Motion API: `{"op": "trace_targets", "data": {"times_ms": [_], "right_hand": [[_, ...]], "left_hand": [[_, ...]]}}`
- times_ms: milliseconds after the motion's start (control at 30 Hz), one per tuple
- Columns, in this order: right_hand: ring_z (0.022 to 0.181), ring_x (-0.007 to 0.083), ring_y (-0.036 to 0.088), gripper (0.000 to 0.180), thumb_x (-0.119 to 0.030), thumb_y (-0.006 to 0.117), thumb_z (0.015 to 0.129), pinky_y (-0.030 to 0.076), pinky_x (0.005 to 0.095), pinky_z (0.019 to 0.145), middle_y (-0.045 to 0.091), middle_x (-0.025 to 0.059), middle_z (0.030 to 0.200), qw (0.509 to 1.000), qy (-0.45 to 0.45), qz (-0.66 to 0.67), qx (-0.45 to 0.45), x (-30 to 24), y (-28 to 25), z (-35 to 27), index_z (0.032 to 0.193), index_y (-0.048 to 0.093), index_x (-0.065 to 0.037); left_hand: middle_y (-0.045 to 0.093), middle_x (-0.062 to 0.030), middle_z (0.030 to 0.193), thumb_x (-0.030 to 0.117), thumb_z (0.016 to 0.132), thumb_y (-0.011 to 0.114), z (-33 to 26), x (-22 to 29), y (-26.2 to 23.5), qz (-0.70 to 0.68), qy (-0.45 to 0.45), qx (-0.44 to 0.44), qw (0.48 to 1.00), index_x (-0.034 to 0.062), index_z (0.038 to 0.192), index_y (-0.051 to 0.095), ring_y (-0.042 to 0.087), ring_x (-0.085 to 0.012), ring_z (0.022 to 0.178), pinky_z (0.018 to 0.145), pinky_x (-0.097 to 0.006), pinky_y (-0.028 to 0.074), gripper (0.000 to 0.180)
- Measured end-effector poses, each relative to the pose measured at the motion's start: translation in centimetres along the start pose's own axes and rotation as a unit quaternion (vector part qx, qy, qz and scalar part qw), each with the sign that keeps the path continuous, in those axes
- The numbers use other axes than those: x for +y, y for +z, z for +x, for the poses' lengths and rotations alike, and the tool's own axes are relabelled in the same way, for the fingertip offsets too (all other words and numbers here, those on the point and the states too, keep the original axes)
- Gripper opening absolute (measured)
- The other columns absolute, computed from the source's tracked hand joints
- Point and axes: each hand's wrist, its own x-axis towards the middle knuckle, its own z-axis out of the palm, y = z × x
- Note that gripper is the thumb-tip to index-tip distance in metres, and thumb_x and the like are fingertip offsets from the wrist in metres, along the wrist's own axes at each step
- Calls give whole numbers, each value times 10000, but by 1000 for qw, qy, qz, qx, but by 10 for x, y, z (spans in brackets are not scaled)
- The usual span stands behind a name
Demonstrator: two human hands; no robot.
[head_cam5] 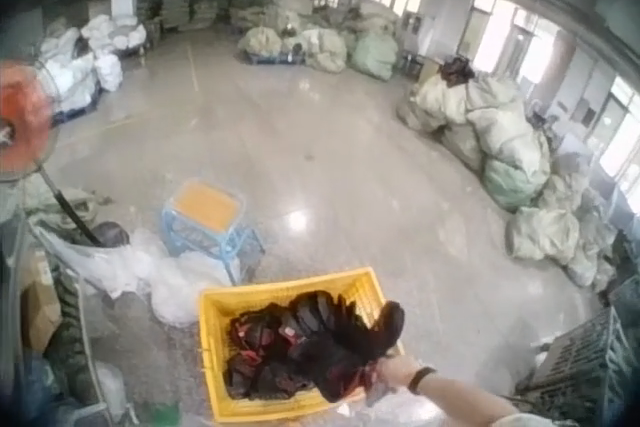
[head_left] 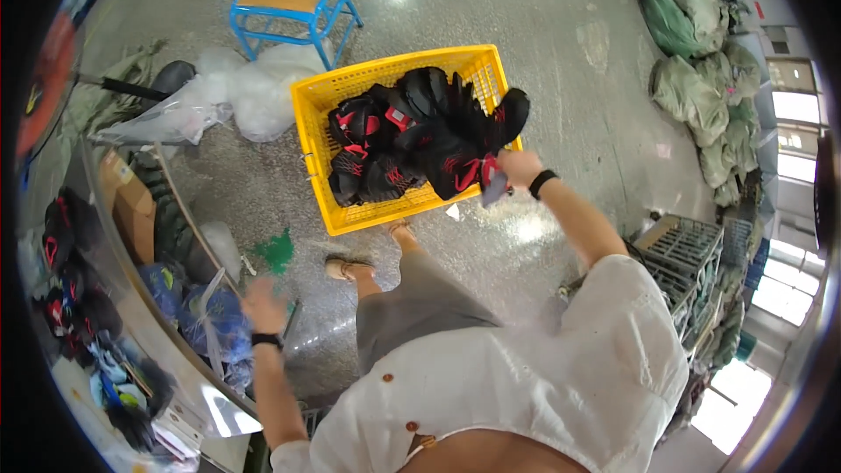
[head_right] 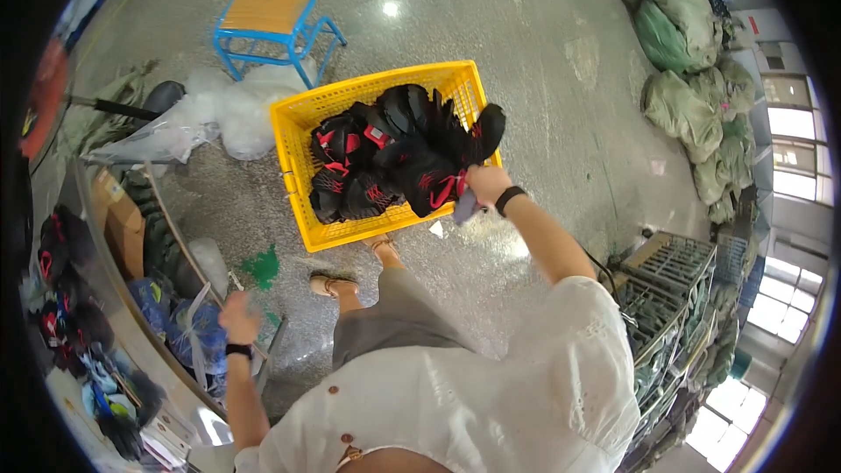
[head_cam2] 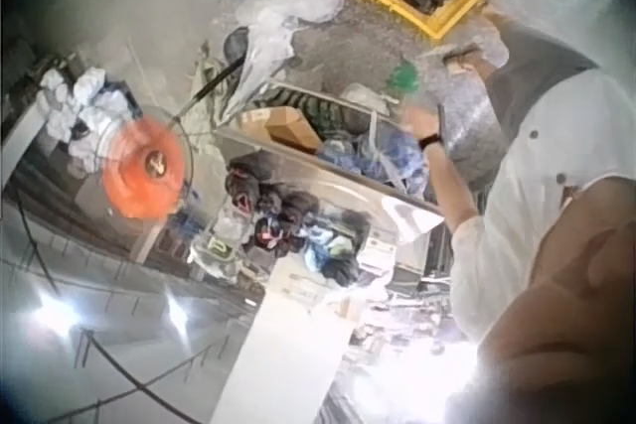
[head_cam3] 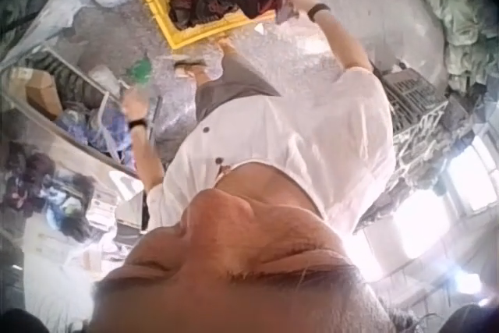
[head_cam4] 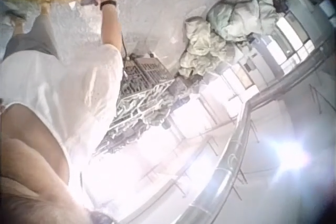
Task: Gathering black and red shoe uppers from a bin and bundling them together with white plastic ties.
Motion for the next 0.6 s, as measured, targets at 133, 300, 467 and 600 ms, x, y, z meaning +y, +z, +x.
{"op": "trace_targets", "data": {"times_ms": [133,300,467,600], "right_hand": [[764,300,597,315,-129,733,548,471,377,640,608,118,792,992,-21,90,91,-16,-167,-13,813,582,-47],[590,165,498,335,-85,734,565,410,295,554,499,75,623,905,-205,279,246,-125,-357,-57,831,541,-18],[558,40,378,315,-80,737,601,325,204,501,441,-47,608,831,-423,268,243,-267,-475,-112,860,568,-21],[610,36,465,366,-69,748,609,384,185,552,524,-29,699,722,-569,323,225,-385,-516,-175,919,575,17]], "left_hand": [[509,-103,1185,328,704,617,-25,79,15,-14,51,-56,997,137,1109,544,394,-261,1167,947,-518,203,453],[539,-131,1149,313,752,595,-86,65,-4,-224,-39,-45,973,101,1125,525,484,-289,1084,922,-444,320,435],[523,-188,1147,317,770,617,-117,38,-12,-313,-62,79,944,41,1154,496,479,-337,1078,941,-385,348,488],[310,-182,1349,319,747,652,-141,27,-32,-415,-30,235,878,27,1307,304,307,-313,1246,1001,-373,289,721]]}}
